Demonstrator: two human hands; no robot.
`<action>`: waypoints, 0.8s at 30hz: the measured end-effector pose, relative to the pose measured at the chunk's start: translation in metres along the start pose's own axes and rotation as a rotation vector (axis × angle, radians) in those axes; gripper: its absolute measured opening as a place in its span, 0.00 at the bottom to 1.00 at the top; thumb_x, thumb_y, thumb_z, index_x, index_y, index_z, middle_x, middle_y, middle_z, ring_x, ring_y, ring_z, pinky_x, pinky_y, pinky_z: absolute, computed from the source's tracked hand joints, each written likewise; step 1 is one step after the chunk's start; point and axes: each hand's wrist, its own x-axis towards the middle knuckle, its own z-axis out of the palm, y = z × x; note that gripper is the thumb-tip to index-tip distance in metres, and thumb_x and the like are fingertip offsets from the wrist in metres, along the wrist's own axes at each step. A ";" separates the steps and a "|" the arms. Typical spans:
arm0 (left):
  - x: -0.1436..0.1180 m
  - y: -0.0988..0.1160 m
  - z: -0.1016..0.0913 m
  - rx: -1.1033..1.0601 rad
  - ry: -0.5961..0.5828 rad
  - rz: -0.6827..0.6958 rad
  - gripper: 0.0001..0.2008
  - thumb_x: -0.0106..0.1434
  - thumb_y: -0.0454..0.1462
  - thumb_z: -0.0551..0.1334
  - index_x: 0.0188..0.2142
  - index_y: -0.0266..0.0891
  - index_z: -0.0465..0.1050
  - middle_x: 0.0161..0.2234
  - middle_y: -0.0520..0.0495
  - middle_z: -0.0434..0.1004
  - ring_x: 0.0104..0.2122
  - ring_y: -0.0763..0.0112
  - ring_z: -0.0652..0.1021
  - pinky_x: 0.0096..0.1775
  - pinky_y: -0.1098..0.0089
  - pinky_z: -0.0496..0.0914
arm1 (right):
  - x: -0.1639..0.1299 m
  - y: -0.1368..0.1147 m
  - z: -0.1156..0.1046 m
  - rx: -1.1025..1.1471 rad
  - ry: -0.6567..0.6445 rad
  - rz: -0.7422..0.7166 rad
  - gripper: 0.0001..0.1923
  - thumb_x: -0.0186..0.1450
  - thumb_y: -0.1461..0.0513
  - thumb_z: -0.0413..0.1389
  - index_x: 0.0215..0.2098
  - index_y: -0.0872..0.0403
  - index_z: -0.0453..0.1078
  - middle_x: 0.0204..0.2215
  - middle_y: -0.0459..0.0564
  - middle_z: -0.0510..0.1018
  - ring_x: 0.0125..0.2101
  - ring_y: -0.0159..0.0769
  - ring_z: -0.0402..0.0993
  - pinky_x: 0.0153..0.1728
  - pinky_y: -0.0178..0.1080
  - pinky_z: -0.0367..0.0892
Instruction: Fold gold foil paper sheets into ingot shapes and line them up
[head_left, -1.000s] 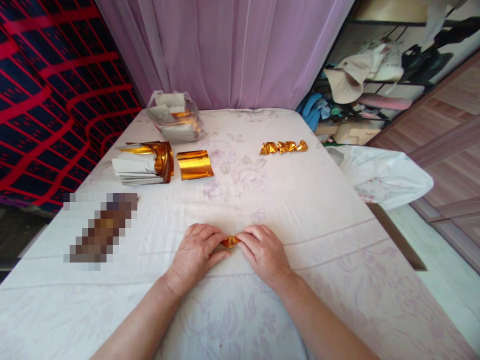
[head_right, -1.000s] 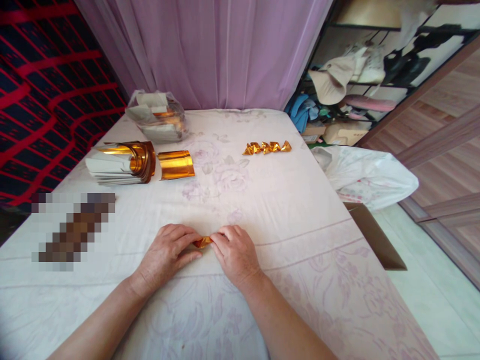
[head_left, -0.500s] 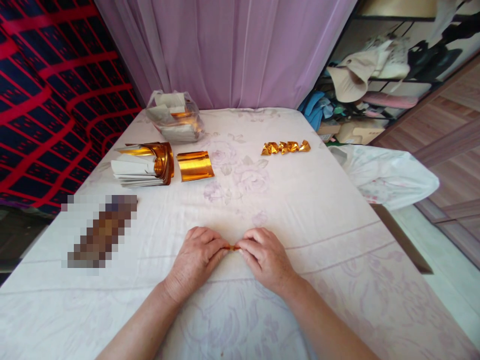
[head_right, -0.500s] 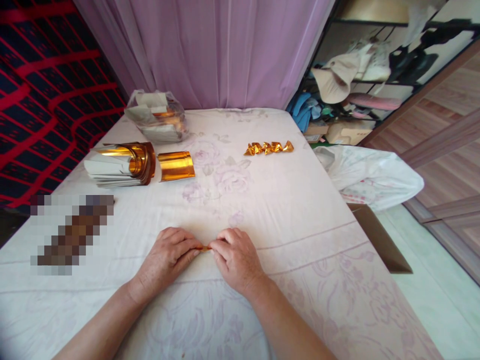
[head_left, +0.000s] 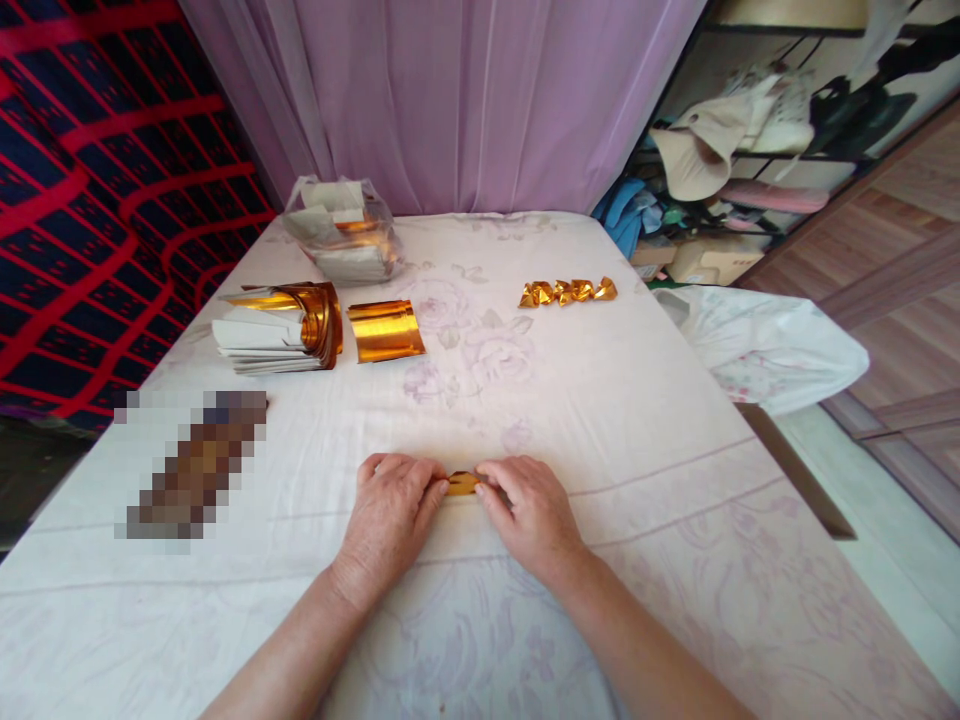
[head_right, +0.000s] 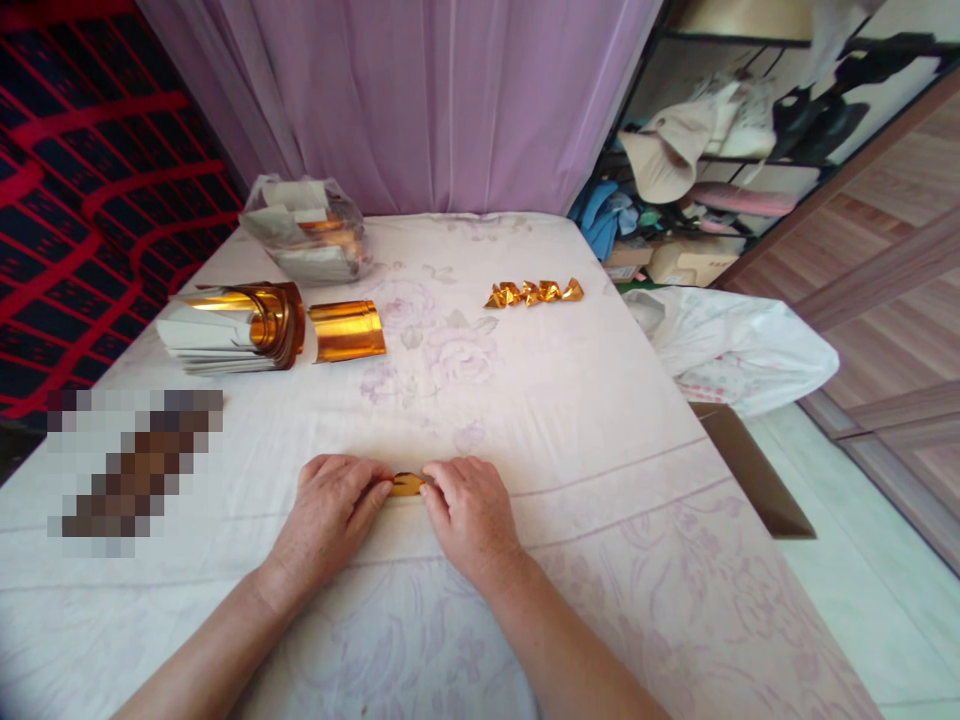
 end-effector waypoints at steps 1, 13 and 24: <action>0.000 0.001 0.000 0.031 0.007 -0.015 0.08 0.69 0.38 0.56 0.35 0.42 0.72 0.31 0.50 0.79 0.35 0.62 0.76 0.44 0.57 0.60 | 0.000 0.000 0.001 0.009 0.021 0.014 0.04 0.67 0.65 0.53 0.38 0.53 0.71 0.28 0.47 0.78 0.31 0.37 0.72 0.36 0.39 0.60; 0.002 0.002 0.003 0.211 0.082 -0.001 0.10 0.69 0.41 0.56 0.34 0.41 0.72 0.28 0.48 0.78 0.32 0.59 0.75 0.40 0.58 0.62 | 0.000 -0.001 0.004 -0.054 0.035 0.029 0.07 0.68 0.63 0.53 0.31 0.51 0.69 0.26 0.46 0.76 0.30 0.36 0.71 0.34 0.38 0.58; 0.003 0.000 0.005 0.175 0.038 -0.037 0.07 0.67 0.41 0.60 0.36 0.40 0.72 0.30 0.47 0.79 0.34 0.56 0.75 0.41 0.56 0.62 | 0.002 -0.003 0.003 -0.104 0.007 0.045 0.07 0.68 0.63 0.55 0.32 0.51 0.71 0.27 0.46 0.76 0.32 0.36 0.70 0.35 0.39 0.58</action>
